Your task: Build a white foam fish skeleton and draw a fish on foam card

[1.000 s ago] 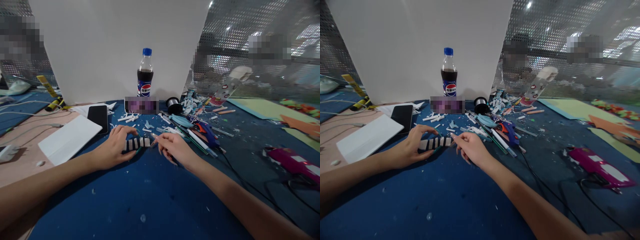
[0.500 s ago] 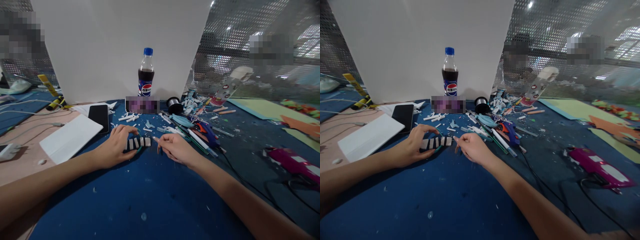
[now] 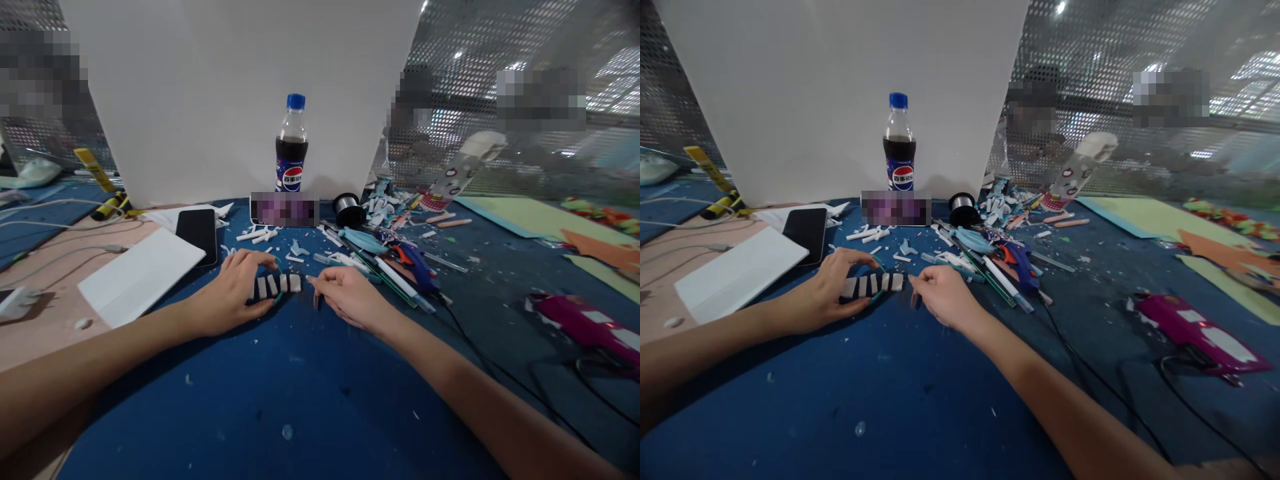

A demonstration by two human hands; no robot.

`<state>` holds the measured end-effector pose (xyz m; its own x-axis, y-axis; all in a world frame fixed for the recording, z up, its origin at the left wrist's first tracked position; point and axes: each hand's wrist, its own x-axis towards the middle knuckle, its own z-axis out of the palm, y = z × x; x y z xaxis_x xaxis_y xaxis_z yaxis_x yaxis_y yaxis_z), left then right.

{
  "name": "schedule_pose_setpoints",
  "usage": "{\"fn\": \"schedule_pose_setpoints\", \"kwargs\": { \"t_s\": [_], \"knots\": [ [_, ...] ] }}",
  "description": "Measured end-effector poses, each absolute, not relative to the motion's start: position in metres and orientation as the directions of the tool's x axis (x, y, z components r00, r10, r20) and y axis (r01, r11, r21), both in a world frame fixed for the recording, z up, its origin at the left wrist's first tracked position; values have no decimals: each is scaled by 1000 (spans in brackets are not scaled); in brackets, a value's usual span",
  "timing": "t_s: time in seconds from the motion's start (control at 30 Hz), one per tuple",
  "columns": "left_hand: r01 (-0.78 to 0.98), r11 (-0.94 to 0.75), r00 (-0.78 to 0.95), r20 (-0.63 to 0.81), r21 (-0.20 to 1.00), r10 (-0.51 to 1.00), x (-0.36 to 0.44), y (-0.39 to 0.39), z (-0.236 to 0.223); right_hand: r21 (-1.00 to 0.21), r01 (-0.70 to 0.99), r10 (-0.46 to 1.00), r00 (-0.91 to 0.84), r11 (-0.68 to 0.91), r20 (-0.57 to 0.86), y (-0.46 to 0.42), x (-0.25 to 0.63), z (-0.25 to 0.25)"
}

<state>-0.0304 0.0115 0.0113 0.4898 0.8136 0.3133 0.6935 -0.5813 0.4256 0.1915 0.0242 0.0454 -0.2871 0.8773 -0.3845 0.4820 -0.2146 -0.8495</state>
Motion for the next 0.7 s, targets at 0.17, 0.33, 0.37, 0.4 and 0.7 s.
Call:
{"fn": "schedule_pose_setpoints", "kwargs": {
  "t_s": [0.17,0.33,0.37,0.4,0.7],
  "knots": [
    [692,-583,493,311,426,813,-30,12,12,-850,484,878,-290,-208,-380,26,193,42],
    [693,-581,491,310,427,814,-31,12,12,-853,481,878,-298,-201,-375,26,194,42],
    [693,-580,492,307,428,815,-31,12,11,-854,482,879,-300,-196,-371,26,194,42],
    [695,-579,491,306,427,815,-31,12,11,-855,481,879,-303,-191,-367,25,194,42],
    [693,-585,495,311,423,811,-30,12,12,-835,526,892,-285,-161,-351,24,192,45]
  ]
}}
